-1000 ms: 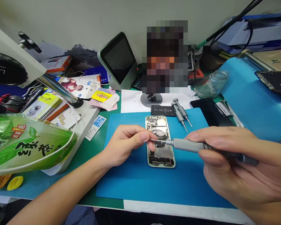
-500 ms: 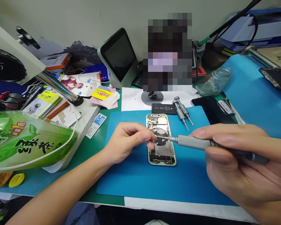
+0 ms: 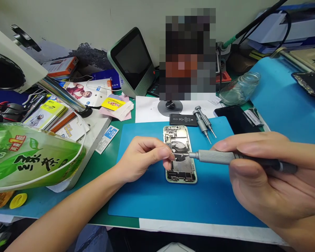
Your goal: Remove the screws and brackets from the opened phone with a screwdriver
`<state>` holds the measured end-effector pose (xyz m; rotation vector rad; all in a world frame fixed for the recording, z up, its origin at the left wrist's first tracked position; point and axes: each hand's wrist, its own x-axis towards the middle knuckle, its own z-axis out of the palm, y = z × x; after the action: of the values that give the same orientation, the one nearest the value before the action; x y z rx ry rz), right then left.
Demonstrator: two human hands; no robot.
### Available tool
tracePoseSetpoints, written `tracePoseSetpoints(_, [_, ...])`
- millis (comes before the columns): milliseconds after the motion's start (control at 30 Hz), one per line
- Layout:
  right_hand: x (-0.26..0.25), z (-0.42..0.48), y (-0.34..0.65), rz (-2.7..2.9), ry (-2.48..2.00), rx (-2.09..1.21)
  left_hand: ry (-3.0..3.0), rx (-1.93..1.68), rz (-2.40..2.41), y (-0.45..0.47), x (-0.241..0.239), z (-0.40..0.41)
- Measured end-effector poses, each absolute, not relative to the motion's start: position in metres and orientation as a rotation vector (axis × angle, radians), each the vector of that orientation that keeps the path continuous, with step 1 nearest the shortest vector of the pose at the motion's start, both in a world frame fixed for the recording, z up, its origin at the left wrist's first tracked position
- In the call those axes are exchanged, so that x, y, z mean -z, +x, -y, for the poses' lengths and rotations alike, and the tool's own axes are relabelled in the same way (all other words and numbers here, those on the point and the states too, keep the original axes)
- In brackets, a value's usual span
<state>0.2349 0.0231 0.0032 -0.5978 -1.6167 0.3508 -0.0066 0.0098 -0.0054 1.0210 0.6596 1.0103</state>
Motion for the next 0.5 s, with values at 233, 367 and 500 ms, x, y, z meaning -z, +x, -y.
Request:
tracePoseSetpoints(233, [-0.0047, -0.0294, 0.2314, 1.736, -0.465, -0.2, 1.045, -1.003, -0.677, -0.0063, 0.0054, -0.0101])
tracePoseSetpoints(367, [-0.0042, -0.027, 0.2303, 1.741, -0.45, -0.277, 1.064, -0.999, -0.69, -0.0061, 0.0047, -0.0106])
tracePoseSetpoints(500, [-0.0032, -0.0264, 0.2302, 1.727, -0.452, -0.313, 1.089, -0.994, -0.717, -0.0055, 0.0033, -0.0108])
